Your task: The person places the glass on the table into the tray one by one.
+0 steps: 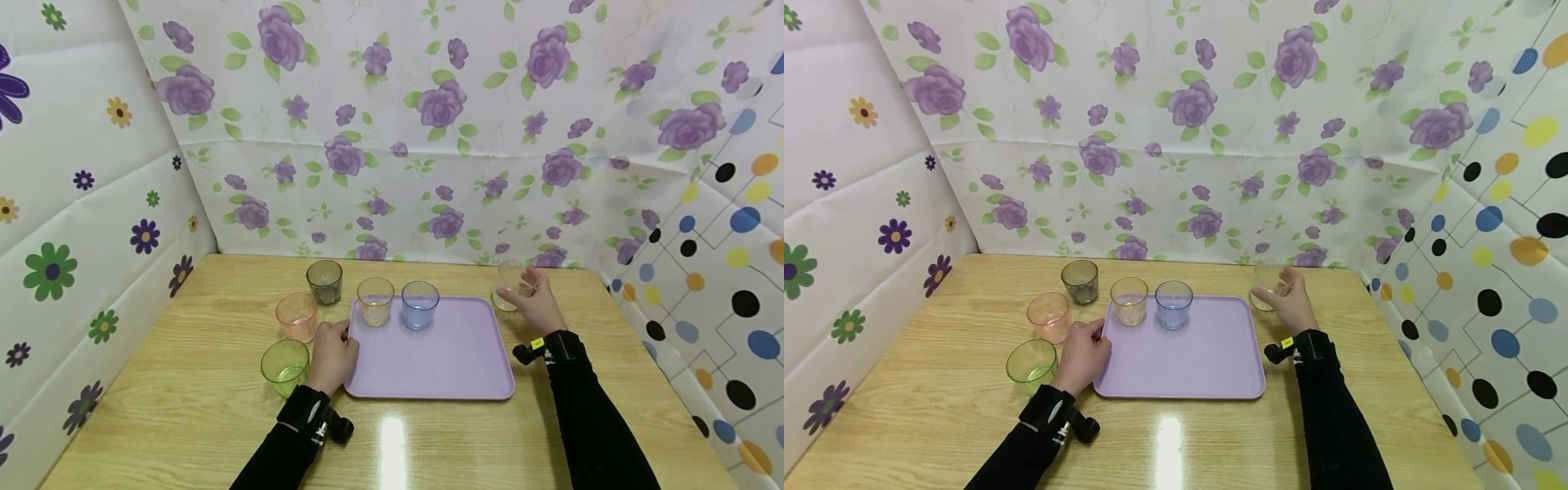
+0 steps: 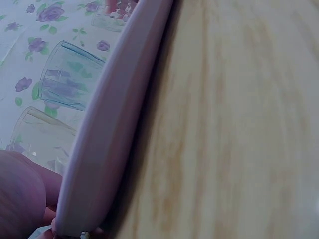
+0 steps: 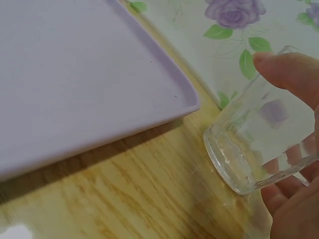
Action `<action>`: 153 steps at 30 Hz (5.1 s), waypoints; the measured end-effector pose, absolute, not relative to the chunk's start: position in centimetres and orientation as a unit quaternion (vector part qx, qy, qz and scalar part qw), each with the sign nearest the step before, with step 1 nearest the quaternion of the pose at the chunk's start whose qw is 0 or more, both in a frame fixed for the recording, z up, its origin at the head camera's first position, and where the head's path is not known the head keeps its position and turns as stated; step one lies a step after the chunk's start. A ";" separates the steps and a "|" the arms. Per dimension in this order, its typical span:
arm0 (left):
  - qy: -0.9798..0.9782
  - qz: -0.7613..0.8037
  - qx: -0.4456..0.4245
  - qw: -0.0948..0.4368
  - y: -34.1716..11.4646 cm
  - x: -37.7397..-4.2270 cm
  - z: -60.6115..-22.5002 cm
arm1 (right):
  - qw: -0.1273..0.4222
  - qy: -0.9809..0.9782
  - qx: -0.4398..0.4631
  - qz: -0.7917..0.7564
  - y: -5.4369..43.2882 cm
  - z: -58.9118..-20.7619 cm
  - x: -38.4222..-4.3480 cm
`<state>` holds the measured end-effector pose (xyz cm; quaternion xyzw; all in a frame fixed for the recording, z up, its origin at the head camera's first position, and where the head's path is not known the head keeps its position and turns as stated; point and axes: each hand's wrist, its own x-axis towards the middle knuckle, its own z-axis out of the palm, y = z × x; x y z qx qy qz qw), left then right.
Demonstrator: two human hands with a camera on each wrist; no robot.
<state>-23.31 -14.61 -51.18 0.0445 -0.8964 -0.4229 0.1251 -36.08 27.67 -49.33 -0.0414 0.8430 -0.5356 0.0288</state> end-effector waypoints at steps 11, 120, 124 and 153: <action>-0.897 -0.421 0.041 0.128 -14.6 -23.3 -51.2 | 0.029 0.845 -0.040 -0.532 27.8 -49.8 -36.2; -0.899 -0.419 0.041 0.122 -14.5 -23.2 -51.0 | 0.016 0.832 -0.073 -0.549 28.7 -46.0 -32.6; -0.899 -0.417 0.038 0.128 -14.5 -23.2 -50.9 | 0.016 0.830 -0.080 -0.552 28.5 -45.7 -32.3; -0.900 -0.413 0.028 0.136 -14.6 -23.3 -51.1 | 0.014 0.826 -0.102 -0.554 26.7 -44.7 -31.7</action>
